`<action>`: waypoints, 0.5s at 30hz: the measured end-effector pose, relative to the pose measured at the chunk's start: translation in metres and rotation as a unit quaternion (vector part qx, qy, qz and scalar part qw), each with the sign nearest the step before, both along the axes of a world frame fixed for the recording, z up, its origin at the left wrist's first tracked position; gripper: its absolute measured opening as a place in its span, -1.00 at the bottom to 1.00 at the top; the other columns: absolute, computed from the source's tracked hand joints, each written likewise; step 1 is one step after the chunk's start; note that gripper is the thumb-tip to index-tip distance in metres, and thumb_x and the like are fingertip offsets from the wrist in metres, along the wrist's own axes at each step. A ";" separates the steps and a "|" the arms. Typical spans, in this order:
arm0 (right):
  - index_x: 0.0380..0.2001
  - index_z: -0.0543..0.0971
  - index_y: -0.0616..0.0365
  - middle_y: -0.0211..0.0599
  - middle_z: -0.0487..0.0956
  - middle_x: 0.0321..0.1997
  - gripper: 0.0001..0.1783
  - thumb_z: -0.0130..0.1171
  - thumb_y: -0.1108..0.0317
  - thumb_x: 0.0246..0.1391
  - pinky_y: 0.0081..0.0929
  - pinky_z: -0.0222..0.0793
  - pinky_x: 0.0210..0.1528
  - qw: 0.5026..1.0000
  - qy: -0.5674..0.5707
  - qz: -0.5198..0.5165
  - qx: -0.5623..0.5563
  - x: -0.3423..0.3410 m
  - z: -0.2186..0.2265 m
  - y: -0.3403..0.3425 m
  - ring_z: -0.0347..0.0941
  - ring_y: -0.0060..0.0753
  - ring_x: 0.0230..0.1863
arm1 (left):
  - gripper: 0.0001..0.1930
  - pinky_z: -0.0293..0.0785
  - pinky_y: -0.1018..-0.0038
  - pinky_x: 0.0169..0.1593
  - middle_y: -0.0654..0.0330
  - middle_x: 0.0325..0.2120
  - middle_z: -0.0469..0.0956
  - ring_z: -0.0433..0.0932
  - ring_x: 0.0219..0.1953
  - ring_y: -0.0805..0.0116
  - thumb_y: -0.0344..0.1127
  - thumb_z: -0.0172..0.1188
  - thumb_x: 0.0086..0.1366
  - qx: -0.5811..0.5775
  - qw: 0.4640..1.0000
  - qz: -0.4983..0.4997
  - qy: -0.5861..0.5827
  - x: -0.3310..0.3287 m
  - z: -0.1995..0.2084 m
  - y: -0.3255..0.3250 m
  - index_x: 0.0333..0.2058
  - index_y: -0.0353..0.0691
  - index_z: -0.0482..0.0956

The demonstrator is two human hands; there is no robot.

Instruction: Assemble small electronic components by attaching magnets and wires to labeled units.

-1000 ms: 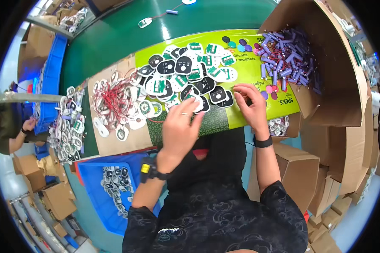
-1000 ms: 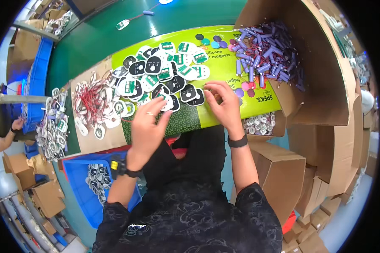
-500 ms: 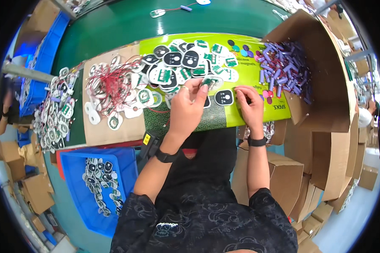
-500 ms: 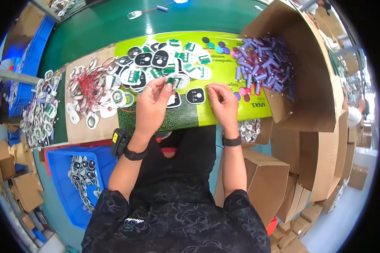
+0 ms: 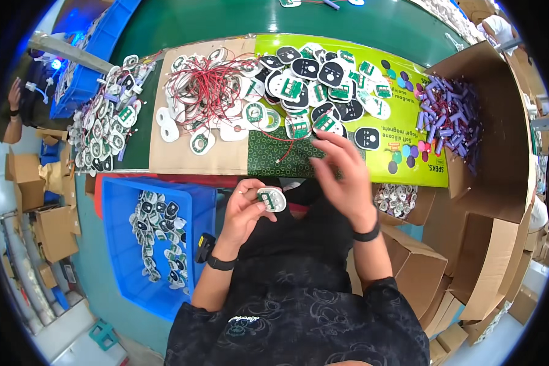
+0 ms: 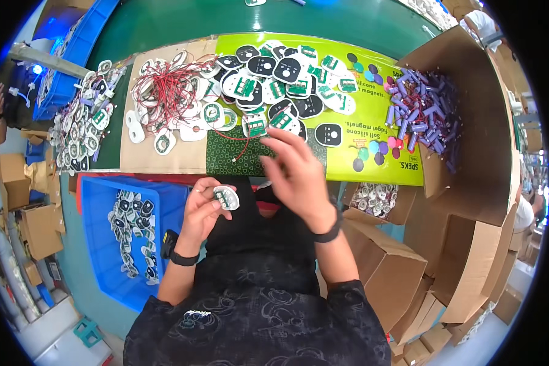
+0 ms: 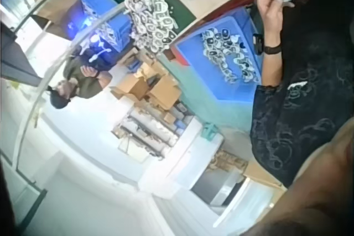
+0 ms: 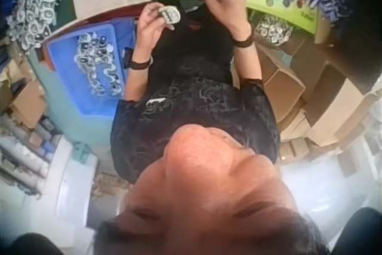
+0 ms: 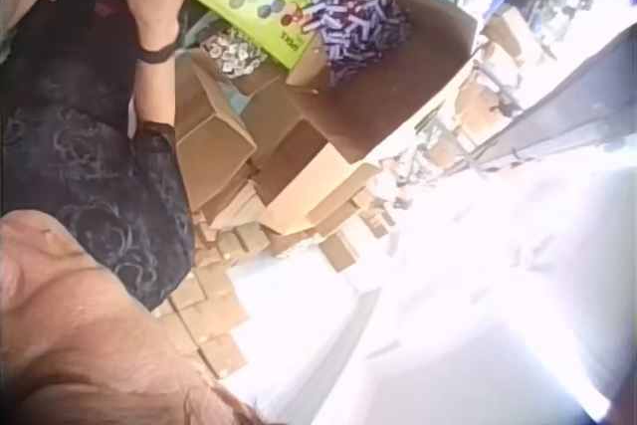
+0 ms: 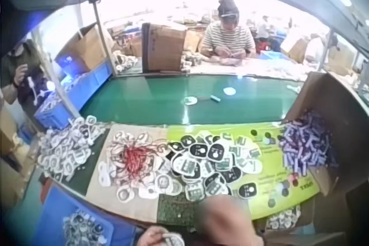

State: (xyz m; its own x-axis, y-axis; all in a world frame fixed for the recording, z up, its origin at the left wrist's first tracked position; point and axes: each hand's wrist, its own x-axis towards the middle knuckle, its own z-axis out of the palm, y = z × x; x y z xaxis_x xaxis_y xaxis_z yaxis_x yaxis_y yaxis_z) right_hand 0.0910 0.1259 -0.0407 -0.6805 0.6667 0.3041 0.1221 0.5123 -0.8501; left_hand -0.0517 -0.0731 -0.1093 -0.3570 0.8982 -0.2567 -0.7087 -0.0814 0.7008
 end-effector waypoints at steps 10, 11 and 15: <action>-0.06 0.61 0.10 -0.14 0.58 -0.43 -0.73 0.24 0.43 0.14 -0.30 0.49 -0.47 0.982 -0.112 -0.093 0.123 -0.042 -0.014 -0.008 0.54 -0.16 -0.57 | -0.63 0.68 0.30 -0.12 0.05 -0.03 0.59 0.63 -0.04 0.25 -0.53 0.08 0.37 -0.024 0.999 0.032 0.022 0.004 0.000 -0.015 0.14 -0.33 0.42; -0.06 0.61 0.10 -0.14 0.58 -0.43 -0.73 0.24 0.43 0.14 -0.30 0.49 -0.47 0.982 -0.112 -0.092 0.125 -0.042 -0.013 -0.008 0.54 -0.16 -0.57 | -0.65 0.68 0.31 -0.11 0.06 -0.03 0.59 0.62 -0.04 0.27 -0.50 0.10 0.39 -0.028 0.999 0.023 0.020 0.008 -0.002 -0.011 0.14 -0.34 0.43; -0.07 0.63 0.17 -0.15 0.69 -0.23 -0.74 0.26 0.50 0.14 -0.45 0.57 -0.26 0.992 -0.013 -0.071 0.105 -0.048 0.001 -0.008 0.67 -0.32 -0.31 | -0.67 0.68 0.35 -0.10 0.09 -0.05 0.59 0.62 -0.06 0.34 -0.44 0.13 0.43 -0.040 0.996 0.007 0.082 0.011 0.002 -0.006 0.12 -0.35 0.44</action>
State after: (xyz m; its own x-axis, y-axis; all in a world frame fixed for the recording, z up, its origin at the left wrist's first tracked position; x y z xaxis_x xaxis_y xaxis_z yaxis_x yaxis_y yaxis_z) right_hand 0.0434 0.1174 -0.0394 -0.5936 0.6802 0.4302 0.2263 0.6540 -0.7219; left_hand -0.0411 -0.0787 -0.1071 -0.4115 0.8720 -0.2653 -0.5836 -0.0285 0.8115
